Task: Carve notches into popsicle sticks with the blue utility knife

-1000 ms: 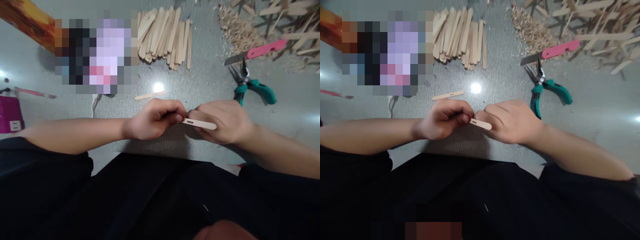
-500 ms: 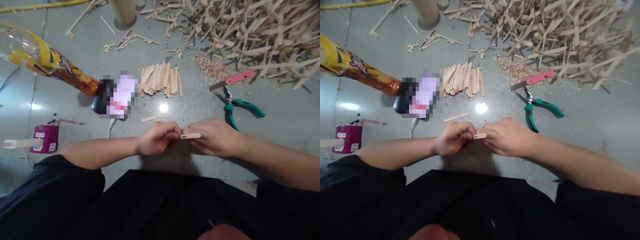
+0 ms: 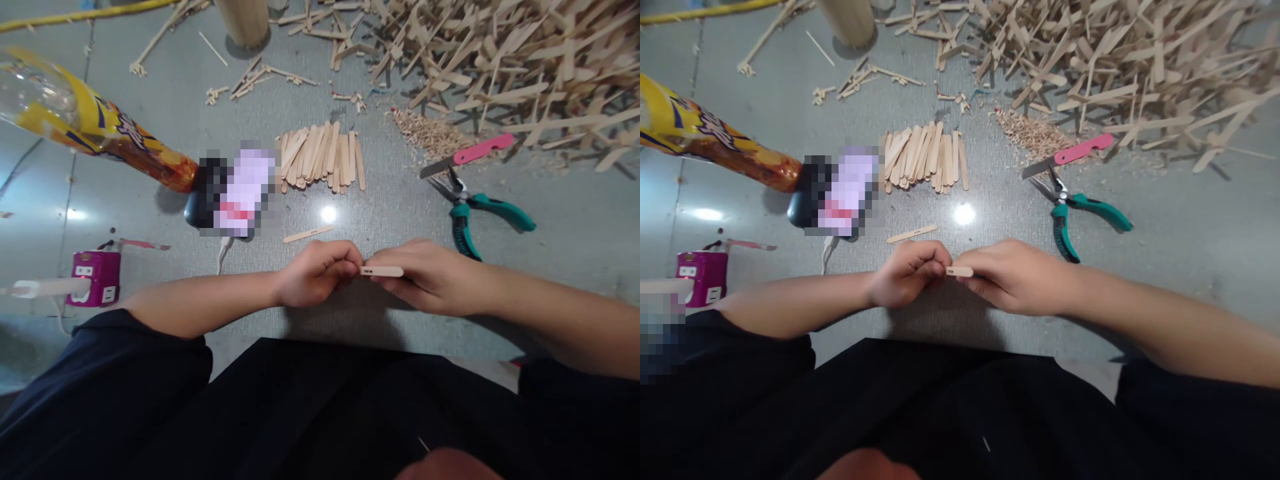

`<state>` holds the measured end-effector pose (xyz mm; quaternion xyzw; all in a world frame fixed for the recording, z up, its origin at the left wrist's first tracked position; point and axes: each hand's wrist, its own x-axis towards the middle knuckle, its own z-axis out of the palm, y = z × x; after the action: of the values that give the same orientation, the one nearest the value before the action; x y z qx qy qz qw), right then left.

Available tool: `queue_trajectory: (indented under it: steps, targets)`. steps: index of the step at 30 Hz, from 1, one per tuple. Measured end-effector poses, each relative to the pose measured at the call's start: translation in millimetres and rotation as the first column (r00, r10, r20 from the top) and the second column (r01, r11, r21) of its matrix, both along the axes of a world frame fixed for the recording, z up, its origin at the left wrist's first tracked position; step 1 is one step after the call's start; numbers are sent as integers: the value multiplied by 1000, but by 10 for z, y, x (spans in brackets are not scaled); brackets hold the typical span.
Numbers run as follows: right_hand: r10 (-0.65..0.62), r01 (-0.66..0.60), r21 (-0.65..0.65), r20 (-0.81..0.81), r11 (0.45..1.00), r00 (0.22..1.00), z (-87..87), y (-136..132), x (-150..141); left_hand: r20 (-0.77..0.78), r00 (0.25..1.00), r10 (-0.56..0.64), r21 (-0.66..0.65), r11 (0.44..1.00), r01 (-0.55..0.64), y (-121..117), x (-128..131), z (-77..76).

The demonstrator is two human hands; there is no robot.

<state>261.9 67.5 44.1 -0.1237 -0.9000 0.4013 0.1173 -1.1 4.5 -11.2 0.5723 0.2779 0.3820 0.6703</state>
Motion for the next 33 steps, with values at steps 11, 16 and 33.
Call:
queue_trajectory:
  steps: [11,16,33]
  targets:
    - [18,-22,-145,-26,989,999,14,-24,-5,-4,1000,18,139,990,-17,36,-1,30]
    - [-45,43,56,45,998,998,-22,-27,36,19,1000,16,40,999,-16,6,18,77]
    - [-99,66,-779,6,623,995,-33,17,15,36,997,70,2,998,-70,43,7,36]
